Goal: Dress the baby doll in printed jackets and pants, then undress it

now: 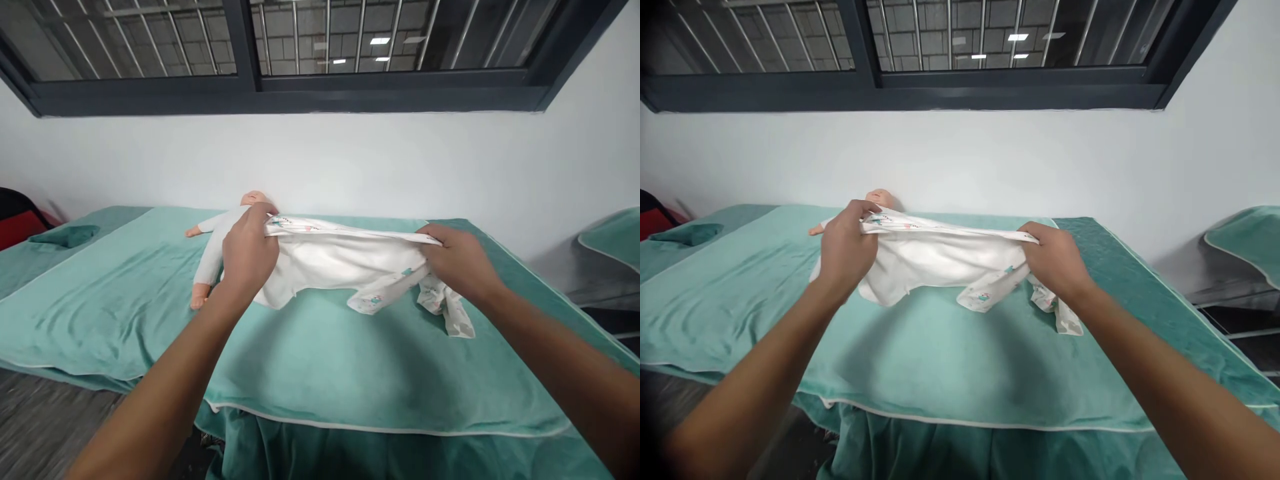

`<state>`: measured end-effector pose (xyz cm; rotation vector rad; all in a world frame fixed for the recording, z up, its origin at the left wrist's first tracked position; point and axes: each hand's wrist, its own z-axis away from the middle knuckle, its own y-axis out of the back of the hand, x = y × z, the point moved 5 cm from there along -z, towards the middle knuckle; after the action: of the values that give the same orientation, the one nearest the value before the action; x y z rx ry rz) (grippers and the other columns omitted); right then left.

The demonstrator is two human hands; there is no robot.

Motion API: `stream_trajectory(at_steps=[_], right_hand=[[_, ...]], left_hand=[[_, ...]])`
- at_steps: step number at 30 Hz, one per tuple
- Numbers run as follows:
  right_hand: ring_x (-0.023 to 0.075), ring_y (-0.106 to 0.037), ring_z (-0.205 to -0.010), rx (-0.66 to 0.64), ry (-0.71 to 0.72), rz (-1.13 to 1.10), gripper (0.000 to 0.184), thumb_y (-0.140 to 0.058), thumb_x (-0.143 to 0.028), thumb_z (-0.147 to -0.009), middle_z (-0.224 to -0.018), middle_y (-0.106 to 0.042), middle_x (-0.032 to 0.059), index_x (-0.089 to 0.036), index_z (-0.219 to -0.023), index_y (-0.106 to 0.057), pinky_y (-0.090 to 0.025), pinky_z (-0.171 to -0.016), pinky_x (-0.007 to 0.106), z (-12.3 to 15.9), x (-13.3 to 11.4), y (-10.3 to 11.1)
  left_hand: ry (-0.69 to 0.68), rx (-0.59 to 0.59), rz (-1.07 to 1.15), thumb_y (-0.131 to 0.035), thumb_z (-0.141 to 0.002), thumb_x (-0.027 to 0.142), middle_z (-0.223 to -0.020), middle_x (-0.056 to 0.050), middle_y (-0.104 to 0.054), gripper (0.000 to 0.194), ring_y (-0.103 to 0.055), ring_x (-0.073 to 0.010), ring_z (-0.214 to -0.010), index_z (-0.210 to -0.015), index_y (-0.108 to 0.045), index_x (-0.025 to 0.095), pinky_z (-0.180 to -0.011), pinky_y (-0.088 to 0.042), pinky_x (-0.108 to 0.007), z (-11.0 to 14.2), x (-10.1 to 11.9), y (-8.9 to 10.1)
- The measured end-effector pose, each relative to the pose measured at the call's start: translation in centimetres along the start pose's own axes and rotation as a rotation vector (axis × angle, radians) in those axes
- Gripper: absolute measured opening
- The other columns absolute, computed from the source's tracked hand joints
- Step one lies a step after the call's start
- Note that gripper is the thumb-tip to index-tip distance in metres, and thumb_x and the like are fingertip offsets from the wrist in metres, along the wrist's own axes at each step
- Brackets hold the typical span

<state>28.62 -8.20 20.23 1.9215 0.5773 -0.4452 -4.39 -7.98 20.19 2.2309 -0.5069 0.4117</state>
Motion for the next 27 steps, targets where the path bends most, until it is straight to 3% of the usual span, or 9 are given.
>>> stream_trajectory(at_steps=[4, 8, 10, 12, 14, 16, 19, 23, 27], right_hand=[[0.0135, -0.046, -0.045, -0.185, -0.13, -0.15, 0.019, -0.049, -0.015, -0.065, -0.052, -0.053, -0.0025, -0.021, -0.07, -0.065, -0.03, -0.043, 0.025, -1.6, 1.4, 0.4], [0.015, -0.05, -0.046, -0.397, -0.193, -0.076, 0.028, -0.049, -0.012, -0.061, -0.06, -0.062, 0.0001, -0.022, -0.079, -0.069, -0.032, -0.041, 0.024, -3.7, 3.1, -1.9], [0.0201, -0.062, -0.063, -0.387, -0.162, 0.047, 0.034, -0.05, -0.01, -0.064, -0.083, -0.072, 0.0055, -0.021, -0.088, -0.071, -0.044, -0.051, 0.027, -3.7, 3.2, -4.3], [0.0274, -0.066, -0.093, -0.214, -0.059, 0.205, 0.044, -0.048, -0.006, -0.068, -0.109, -0.072, 0.0124, -0.018, -0.103, -0.07, -0.053, -0.076, 0.036, -2.5, 2.4, -7.3], [0.0316, -0.056, -0.122, -0.101, 0.113, 0.265, 0.055, -0.043, -0.002, -0.072, -0.13, -0.063, 0.0192, -0.01, -0.122, -0.064, -0.046, -0.102, 0.043, 0.1, 0.8, -11.3], [0.0282, -0.05, -0.131, -0.156, 0.214, 0.17, 0.057, -0.04, -0.003, -0.076, -0.136, -0.059, 0.0183, -0.008, -0.13, -0.058, -0.038, -0.113, 0.041, 3.1, -0.4, -15.9], [0.0288, -0.045, -0.138, -0.217, 0.097, 0.1, 0.051, -0.042, -0.02, -0.089, -0.142, -0.055, 0.0186, -0.009, -0.138, -0.051, -0.035, -0.116, 0.043, 5.5, 0.0, -20.4], [0.0358, -0.034, -0.146, -0.152, -0.1, 0.173, 0.049, -0.042, -0.028, -0.093, -0.149, -0.048, 0.0227, -0.007, -0.137, -0.049, -0.024, -0.12, 0.053, 4.2, 2.7, -20.9], [0.0384, -0.043, -0.137, -0.141, -0.177, 0.184, 0.045, -0.044, -0.026, -0.089, -0.141, -0.053, 0.0247, -0.01, -0.131, -0.05, -0.035, -0.113, 0.054, 2.3, 4.2, -19.6]], left_hand=[[0.0, 0.015, -0.099, -0.047, -0.083, 0.008, -0.109, -0.006, -0.068, 0.037, -0.064, -0.0276, -0.098, -0.112, -0.06, 0.027, -0.08, -0.047, -0.036, -0.9, -0.1, 1.0], [0.016, -0.069, -0.283, -0.046, -0.087, 0.013, -0.102, -0.01, -0.067, 0.032, -0.065, -0.0304, -0.093, -0.112, -0.061, 0.024, -0.08, -0.047, -0.039, -1.8, -0.9, -1.6], [0.037, -0.149, -0.376, -0.044, -0.089, 0.014, -0.105, -0.014, -0.066, 0.031, -0.065, -0.0324, -0.096, -0.114, -0.061, 0.021, -0.082, -0.048, -0.042, -0.8, -1.3, -4.4], [0.013, -0.21, -0.434, -0.044, -0.09, 0.015, -0.12, -0.019, -0.063, 0.033, -0.06, -0.0356, -0.111, -0.119, -0.059, 0.018, -0.089, -0.048, -0.046, 1.4, -1.2, -7.7], [-0.073, -0.319, -0.377, -0.044, -0.091, 0.013, -0.133, -0.019, -0.058, 0.037, -0.053, -0.034, -0.124, -0.125, -0.057, 0.017, -0.1, -0.045, -0.047, 4.6, -0.5, -11.3], [-0.113, -0.505, -0.224, -0.043, -0.091, 0.011, -0.13, -0.016, -0.061, 0.036, -0.055, -0.0278, -0.123, -0.123, -0.058, 0.017, -0.103, -0.045, -0.041, 7.9, 0.0, -14.6], [-0.036, -0.559, -0.125, -0.042, -0.094, 0.015, -0.138, -0.018, -0.057, 0.035, -0.05, -0.0271, -0.133, -0.126, -0.056, 0.012, -0.112, -0.039, -0.041, 10.2, -0.3, -16.9], [0.097, -0.501, -0.166, -0.042, -0.095, 0.02, -0.138, -0.022, -0.057, 0.039, -0.049, -0.0311, -0.136, -0.129, -0.054, 0.007, -0.112, -0.039, -0.043, 9.7, -1.7, -17.2], [0.245, -0.433, -0.228, -0.047, -0.094, 0.026, -0.131, -0.024, -0.061, 0.037, -0.055, -0.0377, -0.127, -0.126, -0.055, 0.01, -0.105, -0.043, -0.051, 9.0, -2.3, -16.7]])
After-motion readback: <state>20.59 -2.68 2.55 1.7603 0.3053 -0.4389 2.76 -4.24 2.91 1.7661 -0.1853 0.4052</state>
